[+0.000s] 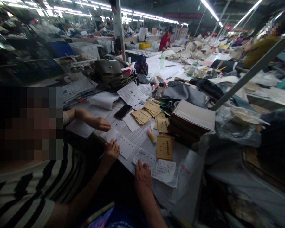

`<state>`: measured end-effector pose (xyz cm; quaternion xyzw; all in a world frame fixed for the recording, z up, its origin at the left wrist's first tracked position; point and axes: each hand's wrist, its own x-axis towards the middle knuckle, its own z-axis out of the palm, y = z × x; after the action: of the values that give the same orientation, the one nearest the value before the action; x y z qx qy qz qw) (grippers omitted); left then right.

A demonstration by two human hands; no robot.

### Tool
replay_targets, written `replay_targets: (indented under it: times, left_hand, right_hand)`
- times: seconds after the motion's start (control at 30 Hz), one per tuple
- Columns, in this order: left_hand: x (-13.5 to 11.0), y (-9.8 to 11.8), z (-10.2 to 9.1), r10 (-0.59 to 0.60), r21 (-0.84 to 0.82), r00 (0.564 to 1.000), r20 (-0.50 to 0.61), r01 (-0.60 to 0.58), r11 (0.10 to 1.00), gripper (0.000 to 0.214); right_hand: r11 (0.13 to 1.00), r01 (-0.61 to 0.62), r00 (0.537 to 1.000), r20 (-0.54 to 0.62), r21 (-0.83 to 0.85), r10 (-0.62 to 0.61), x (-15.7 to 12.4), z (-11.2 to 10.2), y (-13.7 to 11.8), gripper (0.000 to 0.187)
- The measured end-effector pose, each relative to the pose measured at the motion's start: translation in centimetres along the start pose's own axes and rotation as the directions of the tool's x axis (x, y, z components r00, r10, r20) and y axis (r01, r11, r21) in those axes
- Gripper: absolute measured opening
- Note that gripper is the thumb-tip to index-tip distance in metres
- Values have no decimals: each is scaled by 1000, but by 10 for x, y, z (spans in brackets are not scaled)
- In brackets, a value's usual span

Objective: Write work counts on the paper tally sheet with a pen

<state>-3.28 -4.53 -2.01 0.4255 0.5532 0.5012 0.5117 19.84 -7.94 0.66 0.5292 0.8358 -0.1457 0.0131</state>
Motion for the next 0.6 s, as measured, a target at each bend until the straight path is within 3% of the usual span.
replay_targets:
  times: [0.1, 0.17, 0.47, 0.6]
  left_hand:
    - [3, -8, 0, 192, 243, 981, 14, -190, 951, 15]
    - [3, -14, -1, 263, 338, 964, 27, -256, 906, 19]
    - [5, -26, -5, 301, 311, 954, 5, -288, 906, 32]
    - [3, -29, -4, 336, 346, 941, 27, -324, 880, 32]
  right_hand:
    - [999, 14, 996, -93, 41, -10, -3, 4, 2, 49]
    - [996, 16, 985, -173, 92, 0, -7, 4, 2, 48]
    - [973, 178, 883, -461, 150, -90, -25, -3, 1, 8]
    - [980, 142, 825, -564, 141, -39, -35, -3, 0, 27]
